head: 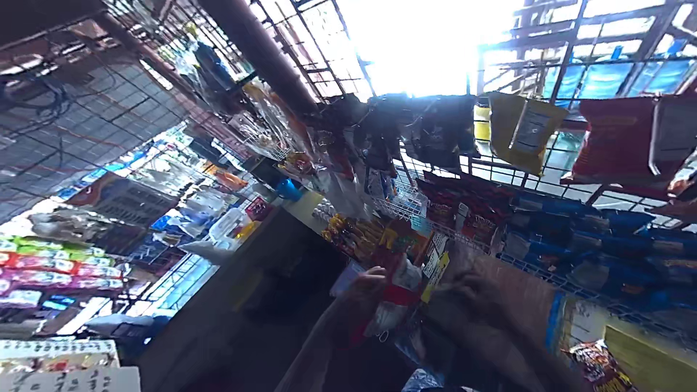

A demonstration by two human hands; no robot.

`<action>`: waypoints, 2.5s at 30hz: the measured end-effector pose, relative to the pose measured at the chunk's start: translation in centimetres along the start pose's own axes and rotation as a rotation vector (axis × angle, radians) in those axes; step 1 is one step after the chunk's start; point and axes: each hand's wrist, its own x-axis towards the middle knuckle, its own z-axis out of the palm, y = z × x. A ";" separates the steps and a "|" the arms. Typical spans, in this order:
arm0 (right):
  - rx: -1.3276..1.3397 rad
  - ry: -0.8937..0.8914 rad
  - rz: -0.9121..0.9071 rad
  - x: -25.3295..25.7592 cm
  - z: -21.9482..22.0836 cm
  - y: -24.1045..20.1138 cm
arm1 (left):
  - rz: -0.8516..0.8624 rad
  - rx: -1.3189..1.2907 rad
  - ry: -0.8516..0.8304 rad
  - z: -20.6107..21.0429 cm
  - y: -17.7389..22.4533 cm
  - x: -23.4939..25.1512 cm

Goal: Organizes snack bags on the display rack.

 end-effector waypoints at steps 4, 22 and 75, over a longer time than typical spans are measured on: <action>-0.412 -0.395 0.037 2.8 0.0 -4.9 | 0.428 0.989 -0.223 -0.3 -0.4 3.9; -0.137 0.511 -0.390 17.4 10.9 -2.7 | 0.595 0.517 0.661 -4.1 -10.2 10.8; -0.161 0.206 -0.137 5.7 9.1 1.6 | -0.272 0.257 0.283 2.0 -19.2 28.4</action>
